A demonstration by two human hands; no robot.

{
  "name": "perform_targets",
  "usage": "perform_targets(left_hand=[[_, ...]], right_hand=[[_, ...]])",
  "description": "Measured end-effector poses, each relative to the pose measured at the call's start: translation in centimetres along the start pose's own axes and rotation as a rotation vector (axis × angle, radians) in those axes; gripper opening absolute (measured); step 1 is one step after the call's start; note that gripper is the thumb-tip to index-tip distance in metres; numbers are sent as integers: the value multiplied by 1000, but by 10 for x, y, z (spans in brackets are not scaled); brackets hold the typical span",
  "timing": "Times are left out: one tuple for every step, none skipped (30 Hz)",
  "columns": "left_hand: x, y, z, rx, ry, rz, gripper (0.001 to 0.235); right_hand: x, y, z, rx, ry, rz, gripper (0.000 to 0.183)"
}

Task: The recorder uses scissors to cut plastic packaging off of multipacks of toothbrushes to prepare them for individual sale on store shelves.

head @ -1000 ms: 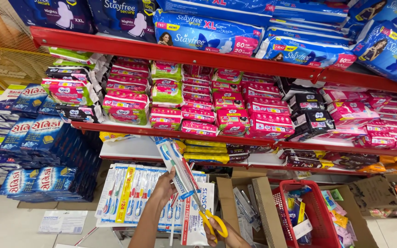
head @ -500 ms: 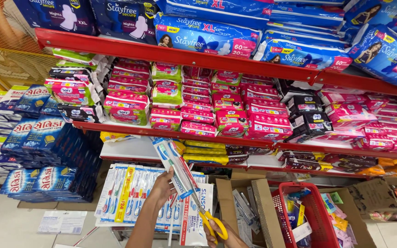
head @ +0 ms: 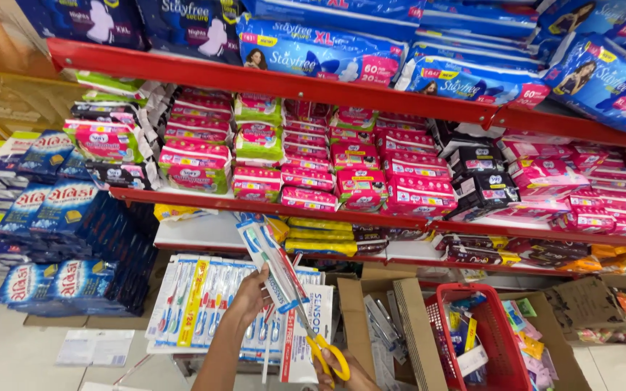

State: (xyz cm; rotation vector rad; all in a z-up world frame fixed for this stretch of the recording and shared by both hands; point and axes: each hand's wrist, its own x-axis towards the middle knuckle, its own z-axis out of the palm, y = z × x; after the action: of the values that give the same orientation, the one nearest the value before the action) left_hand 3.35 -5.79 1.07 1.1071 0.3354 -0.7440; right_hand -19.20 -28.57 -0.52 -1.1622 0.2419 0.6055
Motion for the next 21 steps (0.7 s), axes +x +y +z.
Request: perform_targets(left_hand=[[5, -2, -5, 1, 2, 9, 59], [4, -5, -6, 2, 4, 10, 59], [9, -1, -4, 10, -5, 22, 59], [15, 3, -2, 18, -14, 35, 60], [9, -1, 0, 17, -9, 26, 60], [4, -5, 2, 27, -25, 16, 61], [1, -6, 3, 37, -41, 13, 62], [-1, -7, 1, 38, -37, 11, 62], [4, -1, 3, 40, -61, 22, 63], [9, 5, 5, 42, -86, 33, 63], [2, -2, 2, 37, -80, 20, 63], [-4, -8, -1, 51, -72, 9, 63], [-3, -3, -2, 69, -70, 19, 63], [3, 0, -5, 69, -69, 26, 63], [7, 1, -8, 88, -73, 35, 64], [12, 3, -11, 107, -77, 44, 64], [7, -5, -14, 104, -72, 36, 64], [1, -13, -17, 95, -70, 21, 64], [5, -8, -16, 92, -77, 28, 64], [8, 1, -11, 95, -81, 41, 64], [6, 6, -8, 110, -78, 30, 63]], right_hand=[[3, 2, 0, -2, -44, -44, 56], [7, 13, -2, -1, -47, -43, 56], [17, 18, -7, -19, 65, 3, 53], [28, 22, -13, -35, 178, 46, 52], [23, 28, -6, -29, 178, 55, 52], [18, 34, 1, 196, 75, 65, 53], [18, 38, 7, 418, -32, 66, 55], [16, 39, 11, 421, -34, 69, 55], [21, 34, 12, 424, 46, 53, 55], [25, 29, 13, 427, 126, 37, 55], [23, 37, 12, 432, 129, 51, 55], [21, 45, 11, 441, 95, 37, 48], [31, 44, 5, 439, 51, 8, 42], [38, 55, -4, 434, 46, 4, 42], [43, 67, -13, 277, 164, -62, 42], [48, 79, -22, 119, 278, -131, 43], [37, 67, -12, 123, 279, -122, 43], [26, 54, -2, 187, 102, -109, 42], [27, 31, 3, 237, -81, -124, 46], [36, 28, -2, 230, -86, -135, 46], [42, 29, -4, 259, -93, -125, 44]])
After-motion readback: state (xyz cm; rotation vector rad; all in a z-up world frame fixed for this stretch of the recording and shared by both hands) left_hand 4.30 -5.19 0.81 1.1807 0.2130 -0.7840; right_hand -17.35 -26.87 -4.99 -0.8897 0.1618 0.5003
